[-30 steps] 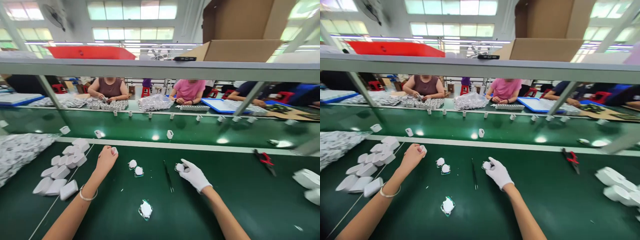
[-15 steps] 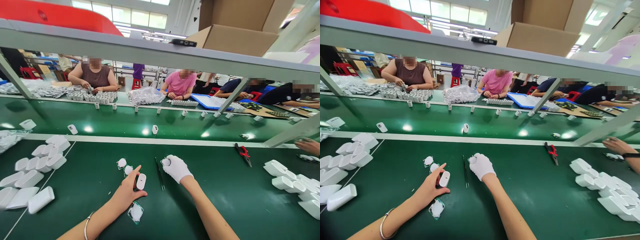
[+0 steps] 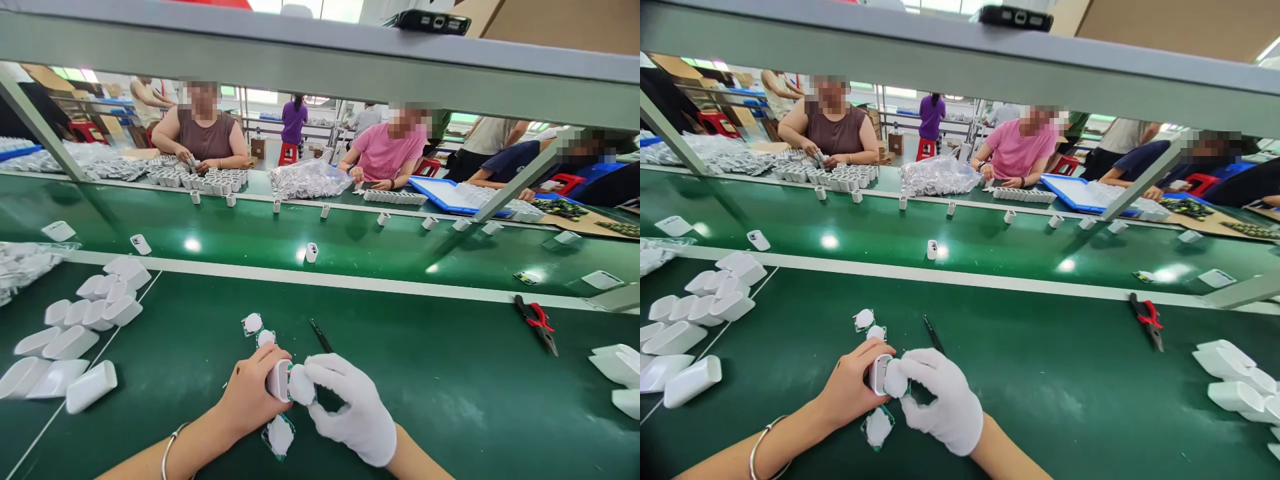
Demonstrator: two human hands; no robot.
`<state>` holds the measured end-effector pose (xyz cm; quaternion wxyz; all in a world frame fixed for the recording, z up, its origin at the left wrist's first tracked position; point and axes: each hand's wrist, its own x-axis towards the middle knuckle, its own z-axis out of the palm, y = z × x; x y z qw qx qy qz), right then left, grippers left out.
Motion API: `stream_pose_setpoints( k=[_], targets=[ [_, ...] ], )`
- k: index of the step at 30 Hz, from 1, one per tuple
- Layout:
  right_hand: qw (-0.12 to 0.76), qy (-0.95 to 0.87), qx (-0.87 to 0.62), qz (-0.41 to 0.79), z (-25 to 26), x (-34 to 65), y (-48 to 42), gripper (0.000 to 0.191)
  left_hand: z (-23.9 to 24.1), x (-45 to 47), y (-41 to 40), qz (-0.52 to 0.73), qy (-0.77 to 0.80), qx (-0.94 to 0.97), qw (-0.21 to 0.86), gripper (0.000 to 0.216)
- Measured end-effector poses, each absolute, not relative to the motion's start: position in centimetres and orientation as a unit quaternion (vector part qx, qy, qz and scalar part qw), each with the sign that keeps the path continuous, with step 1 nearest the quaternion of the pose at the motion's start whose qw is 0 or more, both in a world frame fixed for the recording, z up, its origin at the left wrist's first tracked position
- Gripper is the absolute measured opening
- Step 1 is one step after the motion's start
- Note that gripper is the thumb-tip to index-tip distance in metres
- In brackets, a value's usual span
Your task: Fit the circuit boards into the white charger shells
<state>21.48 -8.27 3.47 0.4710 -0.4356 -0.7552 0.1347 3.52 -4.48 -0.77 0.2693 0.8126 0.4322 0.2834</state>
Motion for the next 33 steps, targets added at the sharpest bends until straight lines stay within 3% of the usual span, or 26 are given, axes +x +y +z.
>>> stream_pose_setpoints(
  k=[4,9,15,18,21,24,28,33],
  targets=[
    [0.451,-0.783,-0.416,0.103,2.2,21.3,-8.1,0.044,-0.8,3.6,-4.6,0.287,0.429,0.820,0.248,0.061],
    [0.439,-0.811,-0.384,0.042,2.3,21.5,-7.6,0.038,-0.7,3.5,-4.4,0.293,0.426,0.829,0.210,0.059],
    [0.367,-0.831,-0.415,0.053,2.1,21.1,-7.9,0.034,-0.5,3.5,-4.4,0.301,0.414,0.846,0.152,0.059],
    [0.409,-0.774,-0.448,0.184,2.1,21.4,-8.4,0.041,-0.6,3.6,-4.4,0.321,0.398,0.847,0.145,0.059],
    [0.448,-0.604,-0.469,0.463,2.2,21.2,-8.6,0.055,-0.7,3.8,-4.7,0.366,0.375,0.843,0.126,0.054],
    [0.430,-0.435,-0.452,0.650,2.3,20.2,-8.2,0.049,-0.7,4.1,-5.0,0.388,0.364,0.839,0.116,0.047],
    [0.418,-0.370,-0.487,0.672,2.8,18.6,-7.9,0.026,-1.0,4.3,-5.2,0.391,0.354,0.838,0.141,0.043],
    [0.469,-0.341,-0.513,0.633,3.2,17.9,-8.2,0.020,-1.7,4.4,-5.5,0.389,0.345,0.825,0.221,0.044]
  ],
)
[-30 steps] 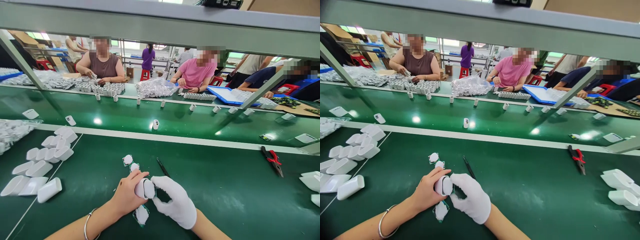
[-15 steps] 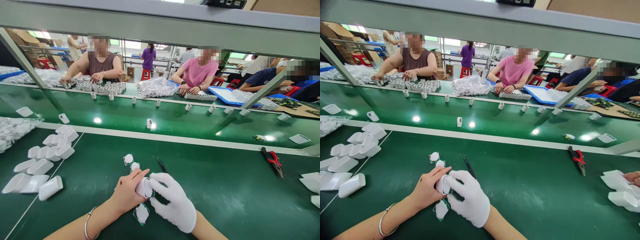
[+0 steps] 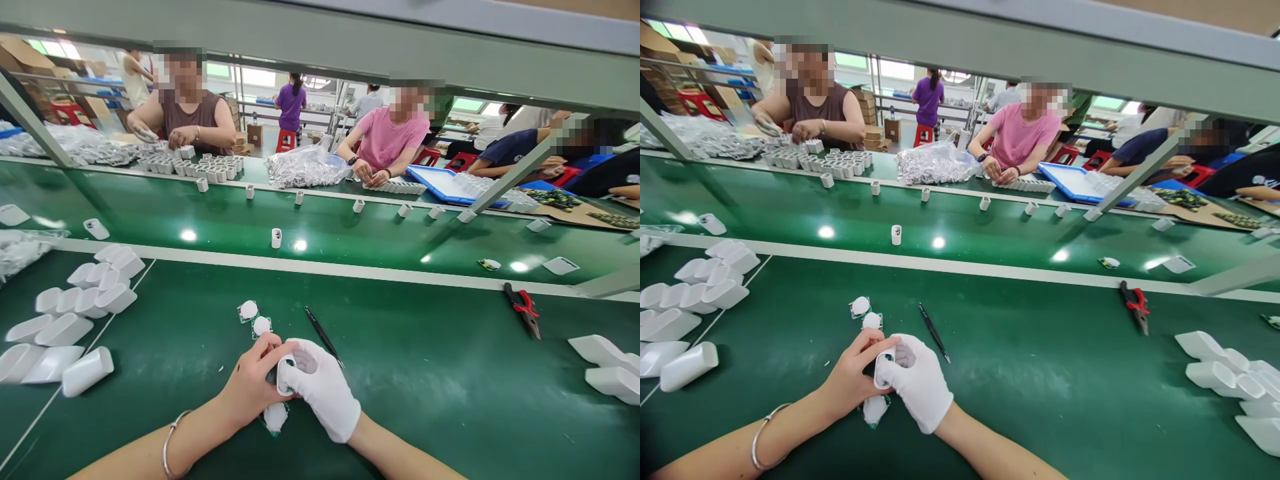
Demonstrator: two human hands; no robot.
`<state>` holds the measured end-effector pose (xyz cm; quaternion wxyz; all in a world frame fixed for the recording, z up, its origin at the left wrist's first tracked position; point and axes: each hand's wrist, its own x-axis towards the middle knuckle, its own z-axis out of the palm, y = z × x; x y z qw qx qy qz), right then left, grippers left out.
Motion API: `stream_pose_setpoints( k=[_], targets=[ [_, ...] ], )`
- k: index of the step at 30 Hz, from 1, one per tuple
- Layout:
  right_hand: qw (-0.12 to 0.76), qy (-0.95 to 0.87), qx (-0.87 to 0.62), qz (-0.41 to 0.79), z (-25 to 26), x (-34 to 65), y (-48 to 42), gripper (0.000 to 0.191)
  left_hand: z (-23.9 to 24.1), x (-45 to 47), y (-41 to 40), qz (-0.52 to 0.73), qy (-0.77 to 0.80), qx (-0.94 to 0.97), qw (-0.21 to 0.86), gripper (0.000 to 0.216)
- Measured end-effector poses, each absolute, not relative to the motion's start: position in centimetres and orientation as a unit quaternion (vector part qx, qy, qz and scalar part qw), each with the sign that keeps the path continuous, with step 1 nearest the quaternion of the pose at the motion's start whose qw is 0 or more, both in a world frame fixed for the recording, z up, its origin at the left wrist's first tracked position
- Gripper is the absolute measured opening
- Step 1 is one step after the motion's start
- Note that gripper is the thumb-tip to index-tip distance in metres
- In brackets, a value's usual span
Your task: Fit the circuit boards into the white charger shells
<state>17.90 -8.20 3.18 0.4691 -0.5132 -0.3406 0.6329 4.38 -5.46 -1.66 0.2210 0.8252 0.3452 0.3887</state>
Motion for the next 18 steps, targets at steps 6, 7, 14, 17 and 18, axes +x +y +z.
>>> stream_pose_setpoints(
  k=[6,7,14,17,18],
  targets=[
    [0.520,-0.377,-0.490,0.589,1.7,17.2,-8.5,0.018,-2.0,4.2,-5.6,0.374,0.360,0.812,0.269,0.052],
    [0.520,-0.383,-0.487,0.588,1.6,17.2,-8.5,0.017,-1.9,4.2,-5.6,0.376,0.359,0.811,0.269,0.051],
    [0.483,-0.573,-0.549,0.370,2.5,19.1,-8.5,0.034,-0.6,4.4,-5.6,0.387,0.390,0.803,0.230,0.040],
    [0.442,-0.706,-0.495,0.248,3.4,19.9,-8.3,0.033,-0.1,4.4,-5.5,0.388,0.401,0.805,0.200,0.028],
    [0.422,-0.734,-0.475,0.240,3.7,20.0,-8.2,0.032,0.0,4.4,-5.5,0.388,0.403,0.806,0.194,0.026]
  ],
)
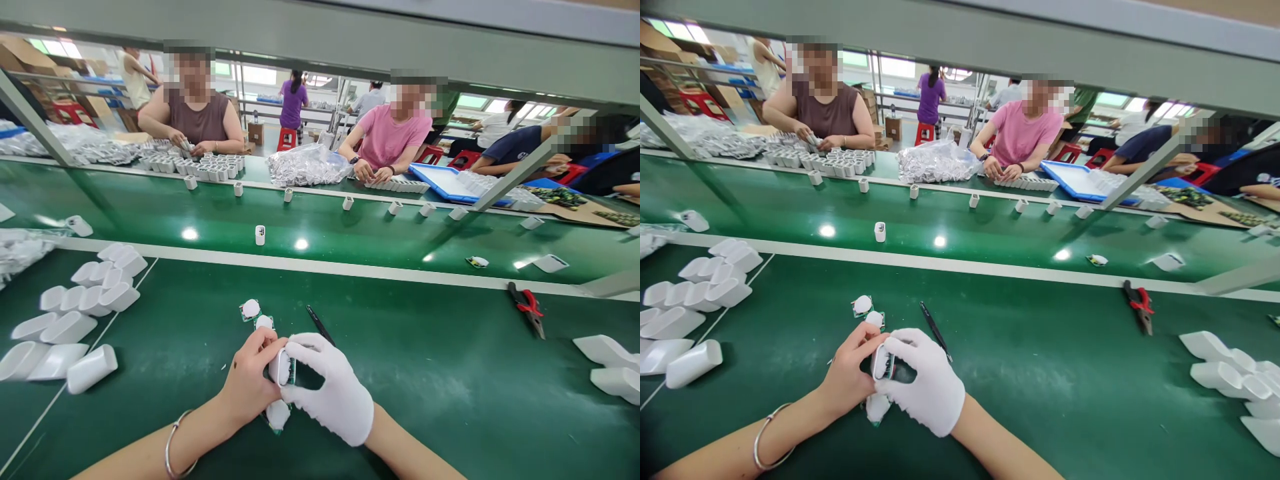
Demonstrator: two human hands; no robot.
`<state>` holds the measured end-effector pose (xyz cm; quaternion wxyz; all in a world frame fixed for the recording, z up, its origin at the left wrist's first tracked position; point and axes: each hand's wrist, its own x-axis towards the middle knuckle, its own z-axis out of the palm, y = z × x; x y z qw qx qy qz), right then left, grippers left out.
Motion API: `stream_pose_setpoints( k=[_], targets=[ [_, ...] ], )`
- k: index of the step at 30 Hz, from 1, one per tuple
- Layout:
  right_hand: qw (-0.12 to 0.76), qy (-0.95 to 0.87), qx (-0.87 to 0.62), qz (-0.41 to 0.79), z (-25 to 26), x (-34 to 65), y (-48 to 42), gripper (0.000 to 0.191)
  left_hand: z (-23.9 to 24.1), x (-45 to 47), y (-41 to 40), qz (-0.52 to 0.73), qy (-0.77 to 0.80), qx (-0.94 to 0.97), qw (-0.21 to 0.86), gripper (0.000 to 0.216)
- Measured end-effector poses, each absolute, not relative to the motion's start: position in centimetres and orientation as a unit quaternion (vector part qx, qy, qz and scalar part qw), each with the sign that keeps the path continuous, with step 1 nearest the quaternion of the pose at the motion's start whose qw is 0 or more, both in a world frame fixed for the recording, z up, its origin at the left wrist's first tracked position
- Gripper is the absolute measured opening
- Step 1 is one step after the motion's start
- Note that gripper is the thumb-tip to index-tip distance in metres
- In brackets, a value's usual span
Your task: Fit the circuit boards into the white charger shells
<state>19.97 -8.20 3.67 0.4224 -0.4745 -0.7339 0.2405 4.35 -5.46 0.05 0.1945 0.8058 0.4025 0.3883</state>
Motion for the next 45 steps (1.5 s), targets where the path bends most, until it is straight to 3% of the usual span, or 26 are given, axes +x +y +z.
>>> stream_pose_setpoints(
  k=[8,17,26,45],
  targets=[
    [0.416,-0.775,-0.438,0.186,4.1,20.4,-7.9,0.020,-0.2,4.2,-5.4,0.382,0.398,0.819,0.160,0.036],
    [0.420,-0.776,-0.457,0.115,2.1,20.6,-7.9,0.026,-0.6,4.4,-5.5,0.361,0.377,0.844,0.122,0.029],
    [0.481,-0.733,-0.466,0.120,4.7,22.3,-8.6,0.033,-0.6,4.0,-4.8,0.379,0.429,0.804,0.160,0.037],
    [0.438,-0.772,-0.454,0.069,3.6,21.2,-8.4,0.030,-0.7,3.7,-5.0,0.395,0.382,0.827,0.116,0.040]
  ],
)
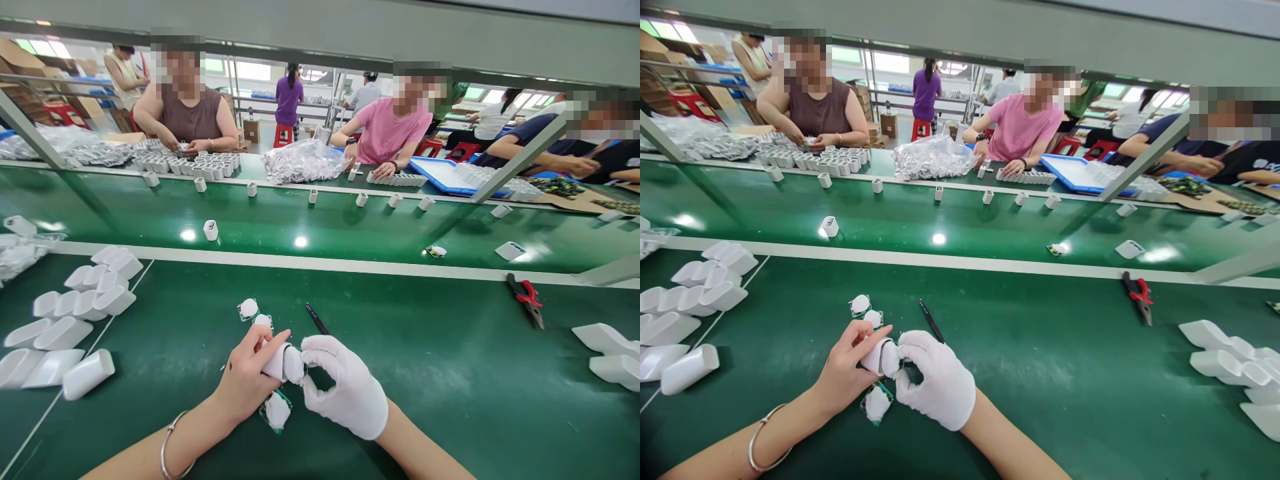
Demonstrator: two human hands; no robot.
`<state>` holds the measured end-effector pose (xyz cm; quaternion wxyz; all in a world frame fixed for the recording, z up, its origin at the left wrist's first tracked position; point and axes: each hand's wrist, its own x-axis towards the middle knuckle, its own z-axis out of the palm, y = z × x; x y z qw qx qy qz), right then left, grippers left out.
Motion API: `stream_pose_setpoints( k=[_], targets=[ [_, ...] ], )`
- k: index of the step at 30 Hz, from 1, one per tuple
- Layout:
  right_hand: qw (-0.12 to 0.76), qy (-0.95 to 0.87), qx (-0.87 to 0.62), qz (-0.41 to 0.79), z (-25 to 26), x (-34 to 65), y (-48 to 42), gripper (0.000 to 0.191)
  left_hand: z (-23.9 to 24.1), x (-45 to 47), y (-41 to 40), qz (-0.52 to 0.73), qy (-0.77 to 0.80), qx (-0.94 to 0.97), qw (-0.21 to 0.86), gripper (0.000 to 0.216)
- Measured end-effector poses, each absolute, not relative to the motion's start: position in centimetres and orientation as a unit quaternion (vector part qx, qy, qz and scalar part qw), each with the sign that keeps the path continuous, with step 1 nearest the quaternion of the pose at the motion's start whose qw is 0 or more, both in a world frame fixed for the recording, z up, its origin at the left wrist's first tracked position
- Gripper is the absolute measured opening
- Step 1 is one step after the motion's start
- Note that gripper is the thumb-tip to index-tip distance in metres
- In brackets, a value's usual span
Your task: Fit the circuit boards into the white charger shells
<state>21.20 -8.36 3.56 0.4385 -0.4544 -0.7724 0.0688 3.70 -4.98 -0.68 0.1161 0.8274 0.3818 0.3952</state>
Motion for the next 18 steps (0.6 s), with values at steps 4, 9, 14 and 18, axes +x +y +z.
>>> stream_pose_setpoints(
  k=[4,9,14,18],
  targets=[
    [0.453,-0.765,-0.453,0.071,3.62,21.25,-8.38,0.031,-0.83,3.68,-4.95,0.393,0.378,0.828,0.127,0.038],
    [0.466,-0.757,-0.451,0.082,3.81,21.23,-8.51,0.030,-0.89,3.69,-4.92,0.394,0.371,0.832,0.123,0.038],
    [0.457,-0.756,-0.465,0.059,3.52,20.86,-8.51,0.029,-0.90,3.74,-4.95,0.391,0.376,0.832,0.116,0.041],
    [0.450,-0.760,-0.465,0.066,3.00,20.51,-8.51,0.028,-0.85,3.92,-5.08,0.400,0.366,0.834,0.102,0.040]
  ],
)
